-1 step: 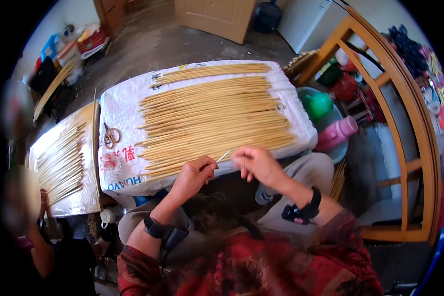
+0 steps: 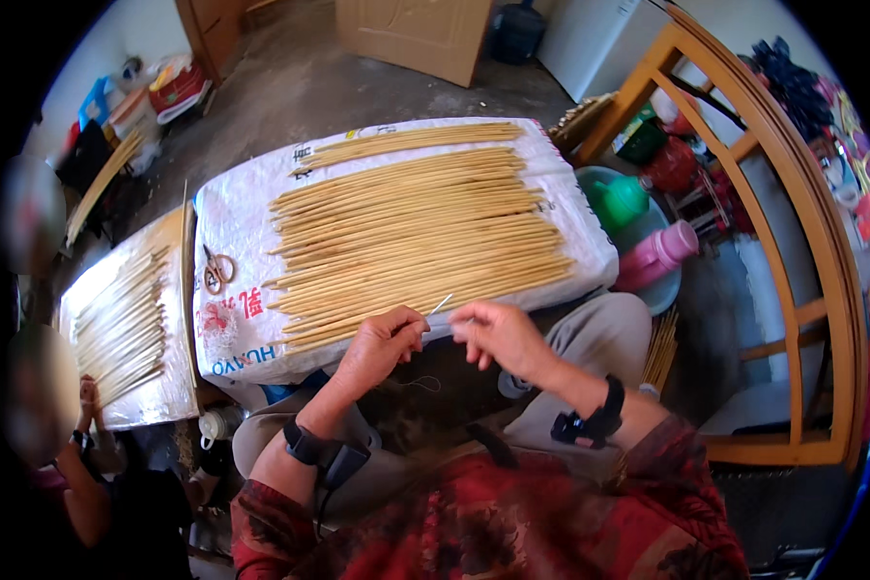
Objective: The person organizes wooden sticks into flat bundles on a table, aligning them and securing them with white string by hand.
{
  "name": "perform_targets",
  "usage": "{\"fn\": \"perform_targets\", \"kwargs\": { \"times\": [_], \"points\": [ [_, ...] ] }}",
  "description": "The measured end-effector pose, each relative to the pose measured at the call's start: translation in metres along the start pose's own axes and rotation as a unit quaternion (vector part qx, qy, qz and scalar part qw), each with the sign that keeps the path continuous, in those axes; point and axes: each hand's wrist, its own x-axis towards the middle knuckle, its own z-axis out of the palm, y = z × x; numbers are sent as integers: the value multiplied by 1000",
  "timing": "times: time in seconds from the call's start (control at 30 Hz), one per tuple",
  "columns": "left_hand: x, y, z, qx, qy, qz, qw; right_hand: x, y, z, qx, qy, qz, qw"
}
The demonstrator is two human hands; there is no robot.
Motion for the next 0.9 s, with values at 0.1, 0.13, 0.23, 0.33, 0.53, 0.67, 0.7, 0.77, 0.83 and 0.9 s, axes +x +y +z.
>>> {"fn": "perform_targets", "kwargs": {
  "times": [0.1, 0.13, 0.23, 0.33, 0.53, 0.67, 0.7, 0.77, 0.83, 0.9],
  "points": [
    [-11, 4, 20, -37, -52, 30, 998, -19, 6, 17, 44, 20, -73, 996],
    [-14, 5, 27, -32, -57, 31, 997, -18, 10, 17, 69, 25, -99, 992],
    [-20, 8, 37, -71, -28, 28, 997, -13, 21, 18, 128, 12, -125, 984],
    [-28, 12, 30, -97, 5, 11, 995, -10, 22, 25, 136, -6, -138, 981],
    [-32, 12, 27, -116, 16, 11, 993, 1, 13, 19, 47, 10, -182, 982],
    [-33, 3, 12, -70, -13, 3, 997, 16, 0, -3, 308, 7, -210, 928],
    [-32, 4, 12, -70, -30, -5, 997, 12, -10, -18, 400, -11, -209, 892],
    [-39, 8, 9, -83, -22, -13, 996, 8, -24, -48, 413, 3, -236, 880],
    [-44, 10, 4, -95, -13, -20, 995, 5, -31, -83, 386, 82, -244, 886],
    [-48, 8, -6, -12, 1, -47, 999, 2, -36, -120, 367, 150, -269, 878]
  ]
}}
